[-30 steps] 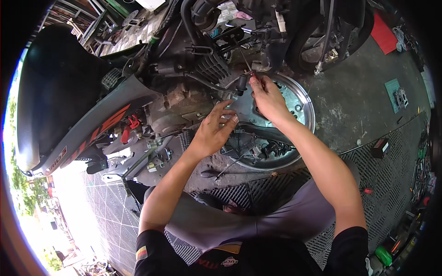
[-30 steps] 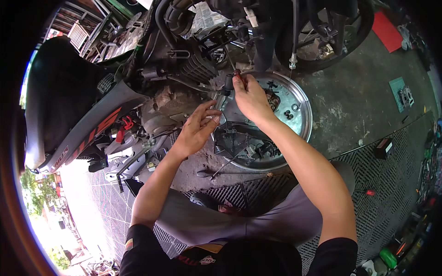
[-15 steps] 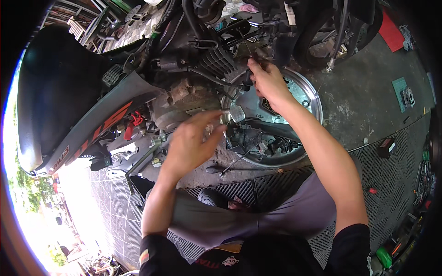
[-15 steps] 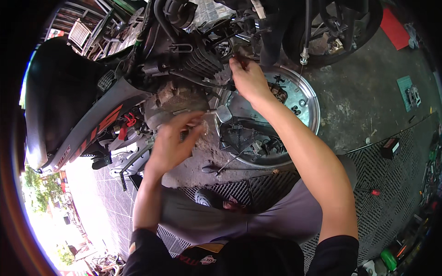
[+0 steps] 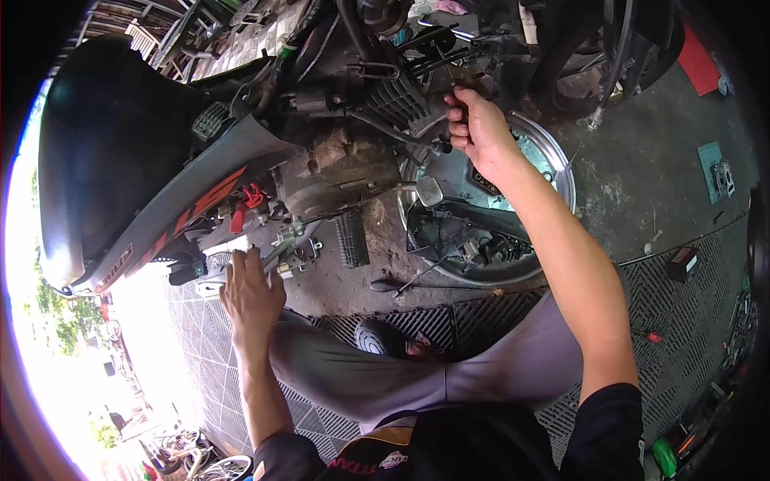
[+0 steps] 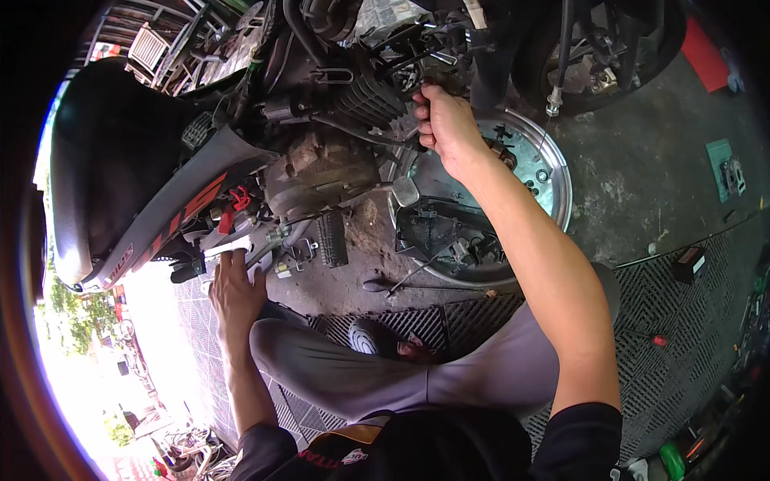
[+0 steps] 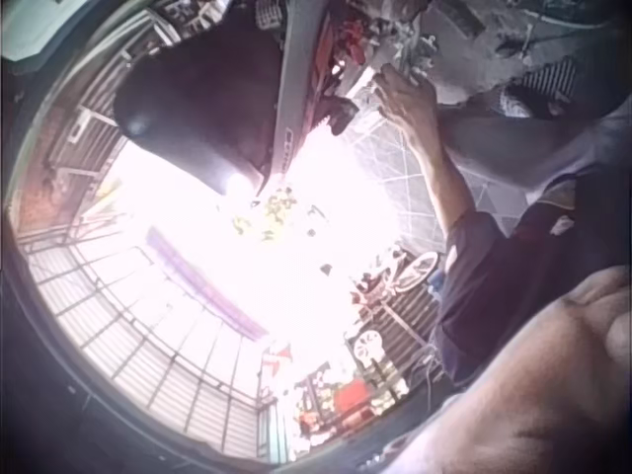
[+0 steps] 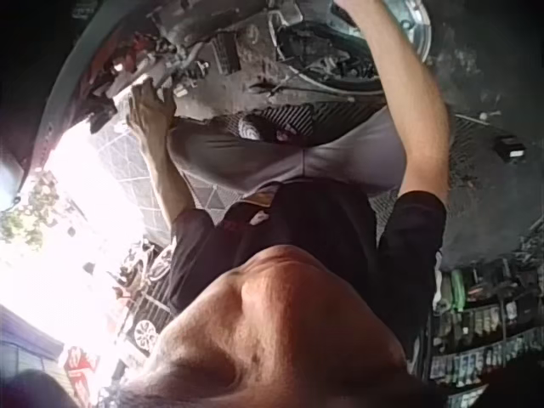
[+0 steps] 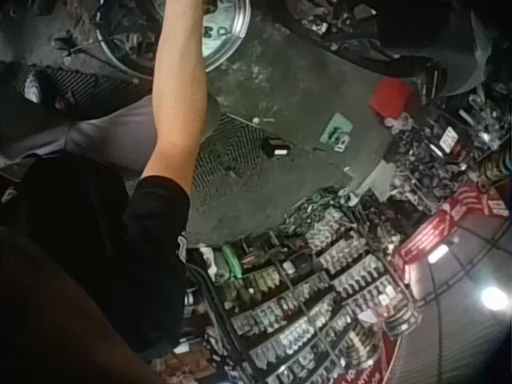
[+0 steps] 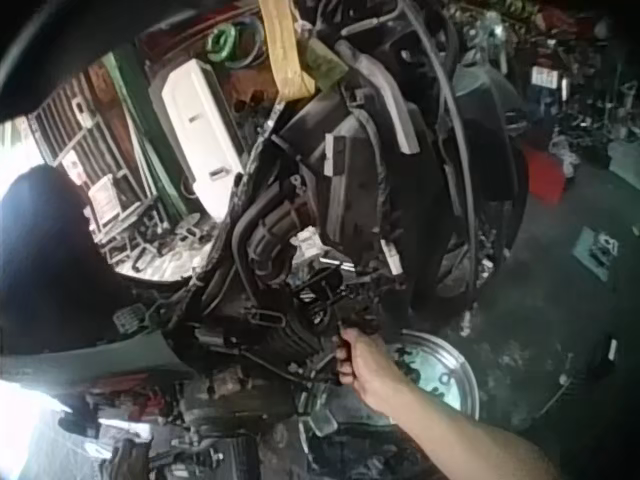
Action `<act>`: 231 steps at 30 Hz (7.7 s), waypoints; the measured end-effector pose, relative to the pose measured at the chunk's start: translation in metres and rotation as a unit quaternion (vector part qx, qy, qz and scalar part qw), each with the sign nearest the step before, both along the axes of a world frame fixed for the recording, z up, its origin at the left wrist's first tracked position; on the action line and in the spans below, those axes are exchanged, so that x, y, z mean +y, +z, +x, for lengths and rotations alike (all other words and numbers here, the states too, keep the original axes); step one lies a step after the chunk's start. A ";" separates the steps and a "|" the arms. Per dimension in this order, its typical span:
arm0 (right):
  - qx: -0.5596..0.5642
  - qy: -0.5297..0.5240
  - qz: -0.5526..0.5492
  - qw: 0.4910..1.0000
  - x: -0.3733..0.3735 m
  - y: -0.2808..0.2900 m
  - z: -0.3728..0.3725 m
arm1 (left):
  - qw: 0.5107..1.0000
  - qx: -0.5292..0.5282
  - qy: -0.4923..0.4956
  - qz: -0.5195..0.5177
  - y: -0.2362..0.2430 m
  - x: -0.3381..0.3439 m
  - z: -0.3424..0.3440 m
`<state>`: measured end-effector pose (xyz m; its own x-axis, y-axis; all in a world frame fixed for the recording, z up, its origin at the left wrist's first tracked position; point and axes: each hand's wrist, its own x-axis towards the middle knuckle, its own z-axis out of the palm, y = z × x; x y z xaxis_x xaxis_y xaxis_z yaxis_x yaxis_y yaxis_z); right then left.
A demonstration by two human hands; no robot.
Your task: The recorder repairs a motorcycle engine and then cleans a cloth and their hands.
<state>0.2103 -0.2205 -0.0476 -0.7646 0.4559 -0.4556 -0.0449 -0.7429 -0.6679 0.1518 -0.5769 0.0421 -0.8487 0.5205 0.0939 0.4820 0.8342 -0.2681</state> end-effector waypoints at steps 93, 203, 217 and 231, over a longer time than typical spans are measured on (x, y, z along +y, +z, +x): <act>0.047 -0.063 0.032 0.996 -0.004 -0.016 -0.008 | 0.943 -0.028 0.304 0.134 -0.148 -0.124 -0.054; 0.013 -0.041 0.018 0.999 -0.001 -0.018 -0.004 | 0.952 -0.043 0.278 0.123 -0.123 -0.125 -0.055; 0.014 -0.049 0.038 0.998 0.000 -0.025 -0.005 | 0.943 0.014 0.320 0.088 -0.105 -0.086 -0.038; 0.015 -0.070 0.105 0.992 0.005 -0.025 -0.006 | 0.940 -0.010 0.328 0.094 -0.121 -0.095 -0.048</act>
